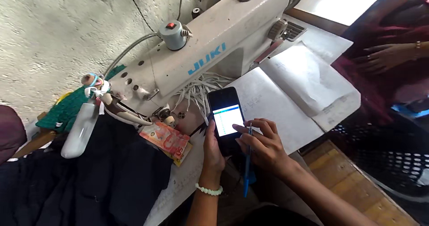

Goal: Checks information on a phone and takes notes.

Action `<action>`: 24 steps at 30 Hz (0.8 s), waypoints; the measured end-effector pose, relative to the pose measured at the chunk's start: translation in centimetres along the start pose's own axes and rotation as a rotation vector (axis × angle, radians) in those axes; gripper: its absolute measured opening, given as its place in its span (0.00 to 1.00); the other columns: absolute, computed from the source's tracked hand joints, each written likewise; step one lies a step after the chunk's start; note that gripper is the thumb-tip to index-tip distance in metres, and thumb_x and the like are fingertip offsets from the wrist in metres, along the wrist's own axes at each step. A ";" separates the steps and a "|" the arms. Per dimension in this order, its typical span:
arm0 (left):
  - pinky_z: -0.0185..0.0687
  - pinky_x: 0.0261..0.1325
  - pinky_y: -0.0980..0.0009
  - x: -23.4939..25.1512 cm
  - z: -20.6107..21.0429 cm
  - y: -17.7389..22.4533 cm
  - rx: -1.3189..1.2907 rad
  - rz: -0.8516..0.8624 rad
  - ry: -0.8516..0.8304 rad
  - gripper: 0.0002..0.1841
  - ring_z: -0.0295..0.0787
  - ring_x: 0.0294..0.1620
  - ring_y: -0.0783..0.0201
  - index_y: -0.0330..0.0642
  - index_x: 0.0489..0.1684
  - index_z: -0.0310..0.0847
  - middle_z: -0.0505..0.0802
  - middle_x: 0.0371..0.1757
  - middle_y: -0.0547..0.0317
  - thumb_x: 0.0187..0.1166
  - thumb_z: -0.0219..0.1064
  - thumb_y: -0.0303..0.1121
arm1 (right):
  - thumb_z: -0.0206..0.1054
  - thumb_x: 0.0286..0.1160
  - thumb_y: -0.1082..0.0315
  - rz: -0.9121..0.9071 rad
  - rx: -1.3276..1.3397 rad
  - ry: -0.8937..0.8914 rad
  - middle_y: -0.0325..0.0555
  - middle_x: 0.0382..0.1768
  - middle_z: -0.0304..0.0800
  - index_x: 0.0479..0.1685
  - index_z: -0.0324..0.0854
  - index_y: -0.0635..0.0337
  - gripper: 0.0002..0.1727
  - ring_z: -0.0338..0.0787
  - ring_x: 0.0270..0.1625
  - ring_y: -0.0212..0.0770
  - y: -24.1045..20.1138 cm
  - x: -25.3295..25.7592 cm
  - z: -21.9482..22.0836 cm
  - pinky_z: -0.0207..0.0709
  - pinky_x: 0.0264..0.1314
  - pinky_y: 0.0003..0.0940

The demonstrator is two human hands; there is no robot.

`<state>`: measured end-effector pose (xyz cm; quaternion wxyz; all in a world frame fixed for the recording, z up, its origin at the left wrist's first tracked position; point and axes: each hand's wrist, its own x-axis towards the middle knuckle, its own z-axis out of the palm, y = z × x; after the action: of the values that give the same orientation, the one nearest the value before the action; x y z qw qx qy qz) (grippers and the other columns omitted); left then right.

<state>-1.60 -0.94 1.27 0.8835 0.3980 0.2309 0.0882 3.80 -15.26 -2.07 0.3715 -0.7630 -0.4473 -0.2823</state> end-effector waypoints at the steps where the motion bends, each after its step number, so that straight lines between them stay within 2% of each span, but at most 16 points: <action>1: 0.92 0.53 0.65 0.0 0.0 0.0 -0.015 0.005 -0.016 0.27 0.94 0.51 0.64 0.39 0.71 0.70 0.93 0.51 0.52 0.95 0.29 0.45 | 0.58 0.88 0.63 -0.002 -0.003 0.004 0.41 0.53 0.96 0.45 0.77 0.49 0.04 0.86 0.63 0.44 0.0 0.0 0.1 0.63 0.74 0.40; 4: 0.93 0.50 0.65 0.0 0.1 0.0 -0.048 -0.008 -0.022 0.27 0.95 0.50 0.63 0.41 0.69 0.71 0.94 0.50 0.53 0.94 0.29 0.46 | 0.58 0.88 0.62 0.000 -0.015 0.011 0.40 0.53 0.96 0.45 0.77 0.48 0.04 0.86 0.64 0.43 0.0 0.0 0.1 0.63 0.74 0.39; 9: 0.92 0.53 0.65 0.0 0.0 -0.1 -0.048 0.020 -0.026 0.27 0.94 0.52 0.63 0.40 0.71 0.70 0.94 0.52 0.52 0.95 0.28 0.45 | 0.58 0.88 0.62 -0.007 -0.013 0.003 0.39 0.54 0.96 0.45 0.76 0.48 0.04 0.85 0.65 0.42 0.1 0.0 0.0 0.63 0.75 0.38; 24: 0.92 0.53 0.66 -0.1 0.1 0.0 -0.037 0.021 -0.001 0.28 0.94 0.52 0.64 0.40 0.69 0.71 0.94 0.51 0.53 0.95 0.26 0.45 | 0.59 0.88 0.63 0.003 -0.010 0.005 0.39 0.59 0.95 0.46 0.78 0.48 0.04 0.84 0.67 0.43 0.0 -0.6 0.4 0.62 0.76 0.39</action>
<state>-1.65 -1.01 1.39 0.8899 0.3839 0.2246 0.1015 3.55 -15.21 -2.77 0.3691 -0.7649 -0.4438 -0.2860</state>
